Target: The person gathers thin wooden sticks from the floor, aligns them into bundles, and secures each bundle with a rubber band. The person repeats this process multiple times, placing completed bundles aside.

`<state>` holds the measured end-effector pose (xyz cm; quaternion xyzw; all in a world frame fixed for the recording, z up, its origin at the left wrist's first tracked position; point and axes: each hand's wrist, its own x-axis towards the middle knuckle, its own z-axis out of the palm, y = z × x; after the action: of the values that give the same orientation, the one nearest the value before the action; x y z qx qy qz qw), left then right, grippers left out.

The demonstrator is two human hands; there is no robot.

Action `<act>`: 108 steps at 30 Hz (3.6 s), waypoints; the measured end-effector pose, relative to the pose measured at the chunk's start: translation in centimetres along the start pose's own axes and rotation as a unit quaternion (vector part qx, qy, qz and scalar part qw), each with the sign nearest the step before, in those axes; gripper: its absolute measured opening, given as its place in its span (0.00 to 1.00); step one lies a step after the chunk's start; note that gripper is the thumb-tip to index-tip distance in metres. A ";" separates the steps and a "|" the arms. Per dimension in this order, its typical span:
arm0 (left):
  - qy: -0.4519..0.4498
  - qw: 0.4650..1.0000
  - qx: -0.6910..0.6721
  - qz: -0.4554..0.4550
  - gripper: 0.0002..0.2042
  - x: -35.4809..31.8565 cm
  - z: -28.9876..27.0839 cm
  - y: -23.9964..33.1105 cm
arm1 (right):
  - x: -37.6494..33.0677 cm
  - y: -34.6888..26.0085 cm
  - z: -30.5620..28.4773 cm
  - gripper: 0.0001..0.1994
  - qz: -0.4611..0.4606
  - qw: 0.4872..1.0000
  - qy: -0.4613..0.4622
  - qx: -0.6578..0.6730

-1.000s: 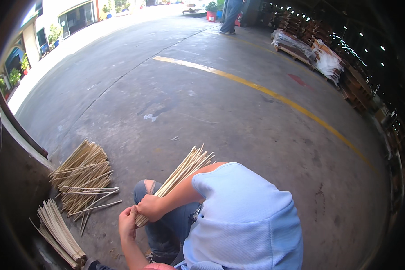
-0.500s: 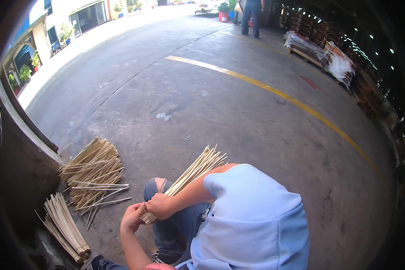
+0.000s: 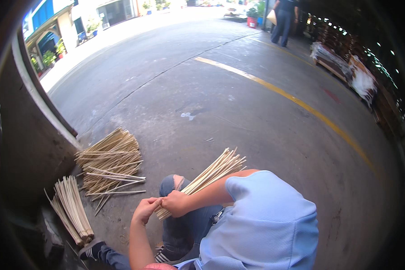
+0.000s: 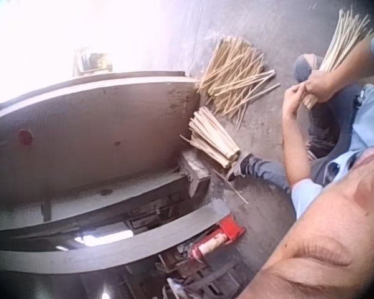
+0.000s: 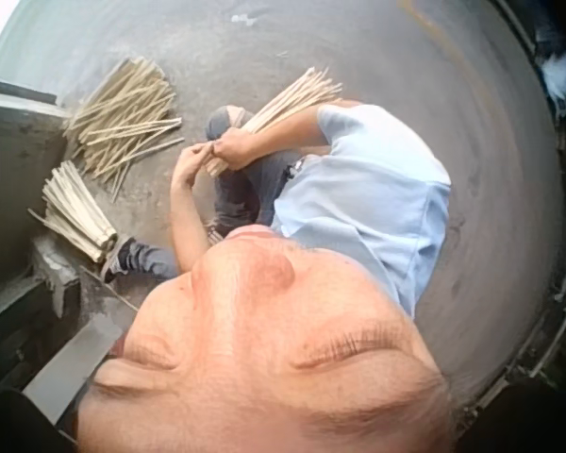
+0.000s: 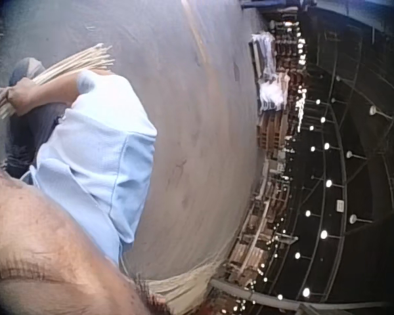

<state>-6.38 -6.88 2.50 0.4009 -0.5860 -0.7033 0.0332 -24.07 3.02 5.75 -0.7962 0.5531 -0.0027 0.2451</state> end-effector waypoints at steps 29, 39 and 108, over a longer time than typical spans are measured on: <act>0.360 0.903 -0.122 0.202 0.12 -10.5 15.3 -3.7 | 1.2 1.4 1.4 0.21 0.036 0.997 0.063 -0.018; 0.310 0.931 -0.139 0.133 0.38 -2.4 4.0 -9.8 | 0.6 0.0 0.4 0.21 -0.101 0.990 0.095 0.033; 0.071 0.968 -0.002 0.240 0.60 -10.4 4.9 -0.3 | 2.3 -0.6 2.3 0.19 -0.022 0.995 0.100 -0.004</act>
<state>-2.24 2.48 7.69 0.2976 -0.6600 -0.6454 0.2434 -22.05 2.07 3.34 -0.8049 0.5574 -0.0854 0.1848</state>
